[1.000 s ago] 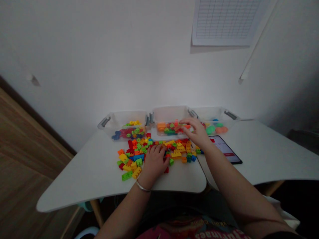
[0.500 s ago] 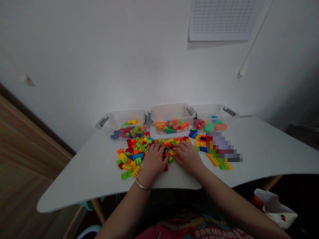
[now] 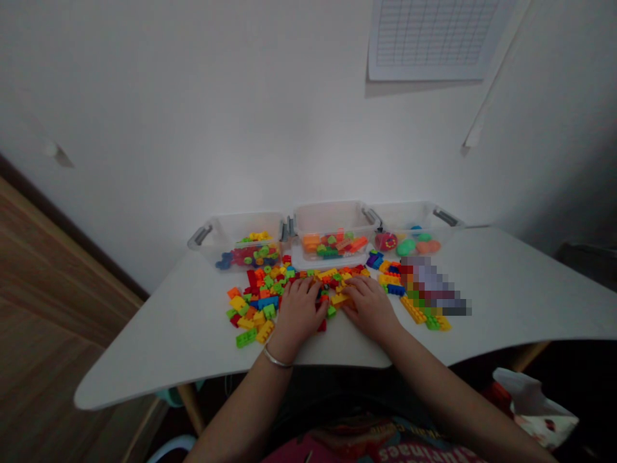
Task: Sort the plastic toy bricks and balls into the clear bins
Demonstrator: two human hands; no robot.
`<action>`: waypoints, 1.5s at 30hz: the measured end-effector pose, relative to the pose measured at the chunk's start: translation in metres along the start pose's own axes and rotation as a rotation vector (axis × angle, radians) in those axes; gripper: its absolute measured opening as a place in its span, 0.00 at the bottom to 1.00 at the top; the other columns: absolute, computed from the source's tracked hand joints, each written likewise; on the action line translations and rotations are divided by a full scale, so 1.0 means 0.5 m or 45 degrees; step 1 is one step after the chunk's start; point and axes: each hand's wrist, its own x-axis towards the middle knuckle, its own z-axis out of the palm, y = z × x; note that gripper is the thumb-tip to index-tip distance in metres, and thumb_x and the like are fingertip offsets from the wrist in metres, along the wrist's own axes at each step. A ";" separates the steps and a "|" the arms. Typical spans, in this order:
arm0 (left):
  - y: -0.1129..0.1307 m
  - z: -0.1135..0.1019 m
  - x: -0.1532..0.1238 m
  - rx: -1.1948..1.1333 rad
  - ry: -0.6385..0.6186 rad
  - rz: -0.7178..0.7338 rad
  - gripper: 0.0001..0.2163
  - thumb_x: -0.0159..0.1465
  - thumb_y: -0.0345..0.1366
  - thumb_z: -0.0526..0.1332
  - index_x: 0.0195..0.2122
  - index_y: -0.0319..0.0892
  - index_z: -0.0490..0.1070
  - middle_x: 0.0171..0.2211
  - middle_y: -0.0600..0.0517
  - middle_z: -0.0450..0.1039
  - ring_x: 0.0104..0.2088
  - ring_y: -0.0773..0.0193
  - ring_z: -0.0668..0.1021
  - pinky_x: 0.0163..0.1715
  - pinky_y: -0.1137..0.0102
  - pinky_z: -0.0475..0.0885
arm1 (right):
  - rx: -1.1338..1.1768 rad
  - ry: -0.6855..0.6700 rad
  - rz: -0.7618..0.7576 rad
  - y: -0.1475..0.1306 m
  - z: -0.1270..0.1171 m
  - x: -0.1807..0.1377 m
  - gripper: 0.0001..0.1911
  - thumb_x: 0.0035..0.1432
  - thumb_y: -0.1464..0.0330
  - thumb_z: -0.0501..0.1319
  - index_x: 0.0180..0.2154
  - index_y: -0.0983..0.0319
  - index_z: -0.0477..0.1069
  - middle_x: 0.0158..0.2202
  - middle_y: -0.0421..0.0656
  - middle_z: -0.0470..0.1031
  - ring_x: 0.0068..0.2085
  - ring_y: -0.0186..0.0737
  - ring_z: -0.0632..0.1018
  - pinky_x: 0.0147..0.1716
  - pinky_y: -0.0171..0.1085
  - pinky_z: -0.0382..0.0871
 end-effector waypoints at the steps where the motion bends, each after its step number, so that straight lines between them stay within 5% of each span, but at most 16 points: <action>1: 0.000 0.000 0.000 -0.003 0.002 0.000 0.19 0.64 0.43 0.57 0.54 0.44 0.69 0.57 0.44 0.69 0.56 0.50 0.69 0.59 0.51 0.61 | 0.002 -0.001 0.002 0.001 0.001 0.000 0.12 0.52 0.70 0.64 0.41 0.59 0.74 0.47 0.49 0.75 0.51 0.54 0.72 0.52 0.54 0.67; 16: 0.001 0.000 0.000 0.012 0.000 0.010 0.19 0.64 0.43 0.57 0.55 0.43 0.69 0.57 0.45 0.69 0.56 0.51 0.69 0.59 0.53 0.60 | 0.089 0.043 -0.150 -0.001 0.003 0.002 0.08 0.56 0.74 0.59 0.38 0.59 0.74 0.42 0.46 0.78 0.48 0.48 0.73 0.51 0.50 0.69; 25: 0.002 0.000 0.000 0.000 0.012 0.008 0.18 0.64 0.42 0.57 0.54 0.43 0.69 0.56 0.44 0.70 0.55 0.51 0.69 0.59 0.52 0.60 | 0.066 0.014 -0.010 0.001 -0.004 0.002 0.12 0.52 0.71 0.64 0.41 0.59 0.74 0.43 0.48 0.77 0.49 0.52 0.73 0.51 0.52 0.68; 35: 0.002 -0.001 0.000 0.008 -0.007 0.010 0.19 0.64 0.43 0.57 0.55 0.42 0.69 0.56 0.44 0.69 0.56 0.50 0.69 0.58 0.52 0.61 | 0.088 0.013 -0.066 0.002 0.005 0.010 0.06 0.53 0.72 0.63 0.36 0.58 0.73 0.38 0.46 0.78 0.46 0.50 0.74 0.48 0.49 0.70; 45: 0.002 -0.004 -0.001 -0.007 -0.005 0.009 0.18 0.64 0.42 0.57 0.54 0.44 0.69 0.56 0.44 0.69 0.55 0.50 0.69 0.58 0.52 0.61 | 0.466 0.525 0.191 0.046 -0.058 0.079 0.07 0.55 0.63 0.63 0.36 0.56 0.68 0.38 0.45 0.76 0.42 0.47 0.76 0.45 0.49 0.70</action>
